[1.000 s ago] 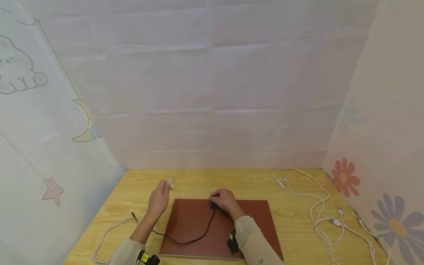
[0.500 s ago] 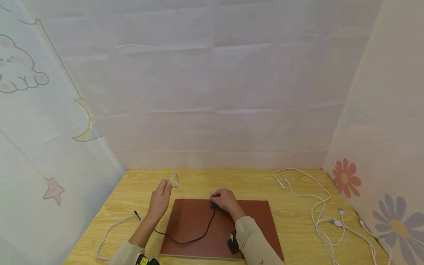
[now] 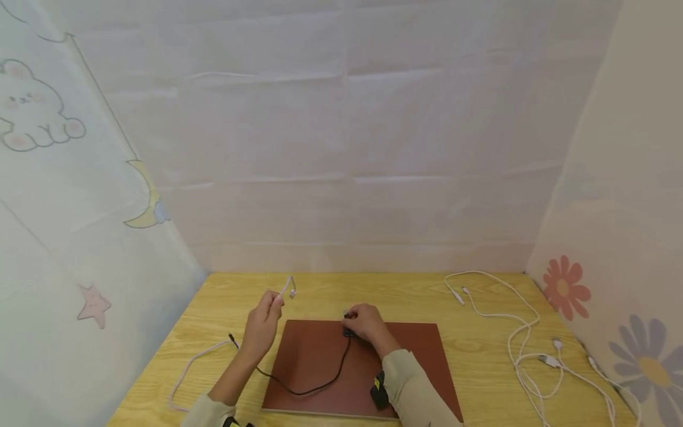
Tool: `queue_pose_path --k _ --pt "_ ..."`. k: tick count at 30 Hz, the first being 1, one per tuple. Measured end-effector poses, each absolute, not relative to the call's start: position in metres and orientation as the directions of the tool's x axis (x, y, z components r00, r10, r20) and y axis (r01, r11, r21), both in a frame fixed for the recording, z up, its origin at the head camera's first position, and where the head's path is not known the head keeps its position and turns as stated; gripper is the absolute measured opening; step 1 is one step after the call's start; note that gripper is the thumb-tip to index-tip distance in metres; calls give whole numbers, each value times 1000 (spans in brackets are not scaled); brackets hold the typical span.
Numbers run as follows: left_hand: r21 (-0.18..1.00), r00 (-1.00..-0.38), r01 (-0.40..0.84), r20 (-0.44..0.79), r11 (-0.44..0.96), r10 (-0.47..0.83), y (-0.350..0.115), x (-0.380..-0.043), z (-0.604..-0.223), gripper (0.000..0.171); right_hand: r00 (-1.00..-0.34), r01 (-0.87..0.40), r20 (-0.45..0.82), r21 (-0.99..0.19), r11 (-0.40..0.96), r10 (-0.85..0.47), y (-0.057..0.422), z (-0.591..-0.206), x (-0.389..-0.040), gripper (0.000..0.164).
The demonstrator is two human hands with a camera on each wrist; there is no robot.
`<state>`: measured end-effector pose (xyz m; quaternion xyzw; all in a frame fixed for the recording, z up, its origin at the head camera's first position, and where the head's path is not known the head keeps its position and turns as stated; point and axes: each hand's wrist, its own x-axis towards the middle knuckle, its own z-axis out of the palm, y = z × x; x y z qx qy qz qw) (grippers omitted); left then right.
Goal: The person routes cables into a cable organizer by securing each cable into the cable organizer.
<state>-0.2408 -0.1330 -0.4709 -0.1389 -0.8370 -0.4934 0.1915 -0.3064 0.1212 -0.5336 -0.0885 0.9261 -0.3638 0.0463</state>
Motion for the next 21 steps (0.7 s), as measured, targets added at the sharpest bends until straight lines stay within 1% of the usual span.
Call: queue_pose_path --k 5,10,17,21 --pt "760 -871 455 488 463 55 -131 -236 -471 21 -981 -123 -32 -658 743 -190 123 -531 -307 20" --pt "736 -850 480 525 477 44 -131 -231 -471 18 -984 -106 -38 -658 746 -174 123 -524 -306 20" --pt "698 -818 534 569 478 84 -130 -224 -470 14 -988 -149 71 -684 714 -137 115 -509 -297 25" --pt "676 -801 564 588 475 114 -129 -220 -469 12 -986 -166 102 -722 671 -134 110 -499 -292 20"
